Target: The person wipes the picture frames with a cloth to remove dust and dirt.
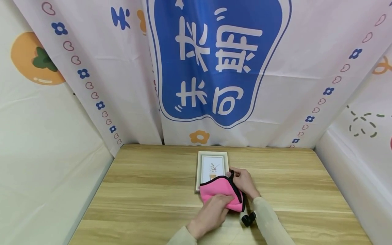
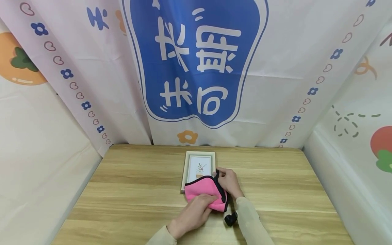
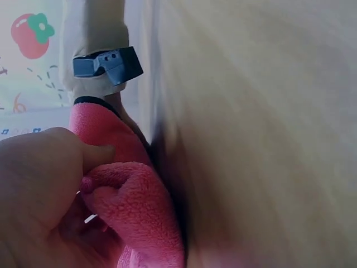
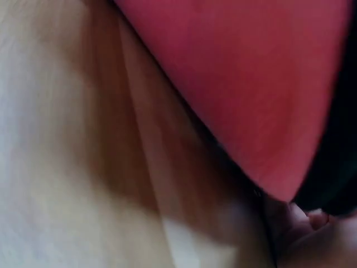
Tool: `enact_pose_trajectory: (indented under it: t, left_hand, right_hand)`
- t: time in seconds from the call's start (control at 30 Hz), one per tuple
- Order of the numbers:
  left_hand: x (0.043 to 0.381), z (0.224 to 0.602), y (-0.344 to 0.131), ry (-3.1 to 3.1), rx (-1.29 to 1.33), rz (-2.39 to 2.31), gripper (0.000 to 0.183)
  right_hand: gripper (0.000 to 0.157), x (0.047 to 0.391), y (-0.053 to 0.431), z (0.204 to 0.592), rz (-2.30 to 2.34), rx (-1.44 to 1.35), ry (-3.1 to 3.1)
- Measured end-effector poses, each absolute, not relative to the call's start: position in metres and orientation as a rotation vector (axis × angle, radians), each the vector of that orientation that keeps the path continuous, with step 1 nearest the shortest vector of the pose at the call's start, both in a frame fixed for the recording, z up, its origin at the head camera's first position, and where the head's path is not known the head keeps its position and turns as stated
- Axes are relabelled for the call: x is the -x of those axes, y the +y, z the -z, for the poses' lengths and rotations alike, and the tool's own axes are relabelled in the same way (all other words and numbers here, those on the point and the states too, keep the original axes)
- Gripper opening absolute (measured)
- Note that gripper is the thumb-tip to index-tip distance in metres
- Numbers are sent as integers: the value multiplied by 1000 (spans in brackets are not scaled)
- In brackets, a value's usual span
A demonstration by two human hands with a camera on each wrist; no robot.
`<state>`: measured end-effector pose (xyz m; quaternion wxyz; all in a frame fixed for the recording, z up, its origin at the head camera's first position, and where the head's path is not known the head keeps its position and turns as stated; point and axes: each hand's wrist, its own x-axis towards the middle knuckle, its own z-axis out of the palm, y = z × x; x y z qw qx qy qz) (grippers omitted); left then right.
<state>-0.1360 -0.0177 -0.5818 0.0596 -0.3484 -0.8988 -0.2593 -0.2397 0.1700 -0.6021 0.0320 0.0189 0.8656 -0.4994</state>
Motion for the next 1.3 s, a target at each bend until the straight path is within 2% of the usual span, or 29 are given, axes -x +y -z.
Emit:
enact_pose_trajectory:
  t: [0.23, 0.43, 0.57, 1.0, 1.3]
  left_hand:
    - [135, 570, -25, -2697, 1049, 955, 34]
    - [132, 561, -27, -2694, 1062, 994, 45]
    - [128, 556, -30, -2718, 1039, 1012, 44]
    - [128, 525, -67, -2597, 905, 1163, 16]
    - [136, 513, -92, -2391, 845, 1513, 33]
  right_hand:
    - [45, 241, 172, 601, 1536, -57, 2627]
    - [48, 245, 174, 604, 1523, -73, 2614]
    - [50, 247, 174, 605, 1544, -72, 2599]
    - [51, 247, 173, 605, 1610, -85, 2526]
    - [49, 246, 174, 603, 1702, -112, 2461]
